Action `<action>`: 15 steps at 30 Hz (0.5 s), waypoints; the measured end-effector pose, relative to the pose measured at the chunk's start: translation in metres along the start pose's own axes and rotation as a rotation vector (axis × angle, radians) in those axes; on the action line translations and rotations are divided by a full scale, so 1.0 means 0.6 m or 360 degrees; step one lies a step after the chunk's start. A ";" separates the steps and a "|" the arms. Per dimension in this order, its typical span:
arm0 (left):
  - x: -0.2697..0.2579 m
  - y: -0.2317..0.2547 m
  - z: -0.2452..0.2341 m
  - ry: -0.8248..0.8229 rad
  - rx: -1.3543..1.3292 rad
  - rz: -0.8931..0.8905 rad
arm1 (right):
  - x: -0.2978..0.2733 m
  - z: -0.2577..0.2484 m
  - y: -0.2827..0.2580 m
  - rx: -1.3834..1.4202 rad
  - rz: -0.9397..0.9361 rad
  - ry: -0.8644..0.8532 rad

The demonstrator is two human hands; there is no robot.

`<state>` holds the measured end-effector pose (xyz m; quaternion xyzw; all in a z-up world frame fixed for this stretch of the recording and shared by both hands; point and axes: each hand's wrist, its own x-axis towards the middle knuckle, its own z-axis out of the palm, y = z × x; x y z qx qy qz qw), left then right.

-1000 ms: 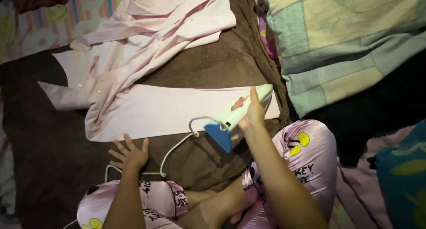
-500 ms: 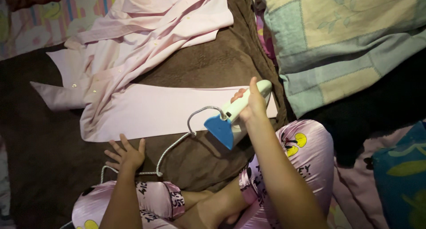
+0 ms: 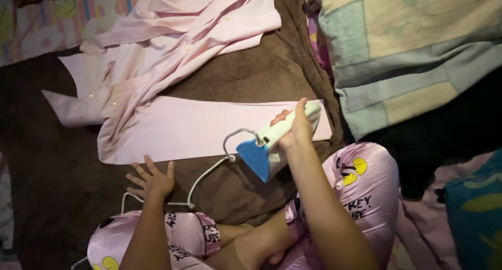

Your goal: The person irons a pink shirt laid out on a brown towel on a bed. They use a white and blue iron to smooth the fabric, moving it back and forth across the shirt's surface.

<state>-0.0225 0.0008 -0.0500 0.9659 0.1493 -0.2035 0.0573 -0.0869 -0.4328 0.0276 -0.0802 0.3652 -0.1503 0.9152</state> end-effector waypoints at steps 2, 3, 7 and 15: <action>0.000 -0.002 0.000 -0.0012 -0.0008 0.0014 | 0.017 0.004 -0.014 -0.0055 -0.0063 -0.0063; 0.002 -0.001 -0.001 -0.0008 -0.0013 0.0011 | 0.026 0.006 -0.020 -0.0082 -0.0093 -0.0093; 0.003 0.006 -0.002 -0.0014 -0.0007 -0.0003 | 0.031 0.001 -0.031 0.0083 -0.0084 0.0051; 0.002 0.004 -0.001 -0.0036 0.0007 -0.0022 | 0.048 -0.021 -0.040 0.0211 -0.0183 0.0006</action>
